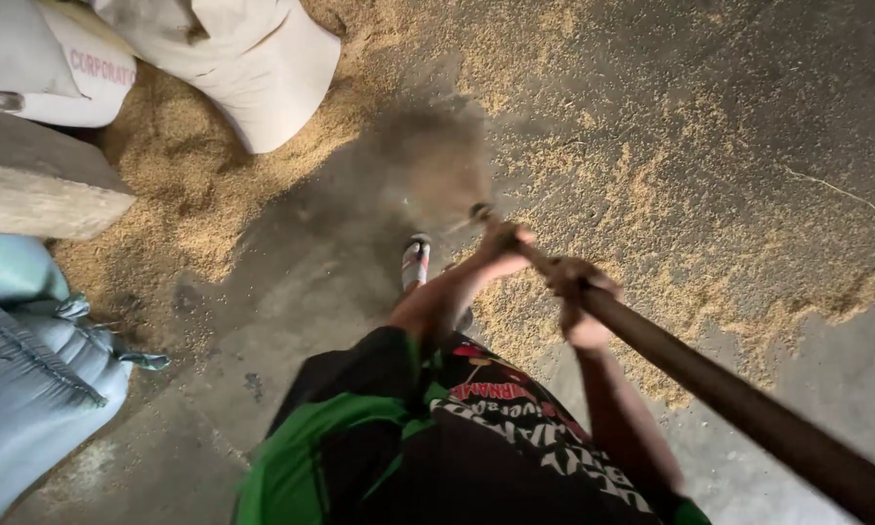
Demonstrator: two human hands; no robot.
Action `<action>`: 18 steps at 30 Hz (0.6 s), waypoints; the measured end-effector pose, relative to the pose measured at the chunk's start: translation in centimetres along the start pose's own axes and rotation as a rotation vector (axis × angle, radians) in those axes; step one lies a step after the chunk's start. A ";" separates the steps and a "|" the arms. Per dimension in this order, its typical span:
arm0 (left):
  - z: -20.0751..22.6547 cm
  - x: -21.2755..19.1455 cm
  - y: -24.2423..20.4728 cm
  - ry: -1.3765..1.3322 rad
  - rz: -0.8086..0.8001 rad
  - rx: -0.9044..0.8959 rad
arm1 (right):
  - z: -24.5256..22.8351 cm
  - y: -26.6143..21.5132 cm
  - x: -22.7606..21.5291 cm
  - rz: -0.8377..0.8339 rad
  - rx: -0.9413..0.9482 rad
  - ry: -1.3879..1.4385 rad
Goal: Sweeping spilled grain or husks off a concrete floor in a rice mill factory warehouse using a long-handled broom.
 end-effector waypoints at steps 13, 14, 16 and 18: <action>-0.2 -11.0 -2.0 0.118 0.277 0.190 | 0.9 11.2 1.3 -0.086 0.143 0.539; -2.3 -11.4 -1.5 0.172 0.293 0.112 | 3.4 11.4 2.3 -0.094 0.170 0.633; -4.0 -12.8 0.4 0.157 0.264 0.059 | 7.5 11.5 3.5 -0.082 0.160 0.639; -5.8 -12.6 2.9 0.134 0.219 0.003 | 10.5 10.9 4.3 -0.063 0.165 0.633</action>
Point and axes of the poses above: each hand's wrist, its own y-axis towards the middle knuckle, its own x-axis out of the palm, z = x × y, the point moved 6 cm from there along y, towards the middle knuckle, and after that the axes turned 11 degrees about -x, right-handed, at the moved point
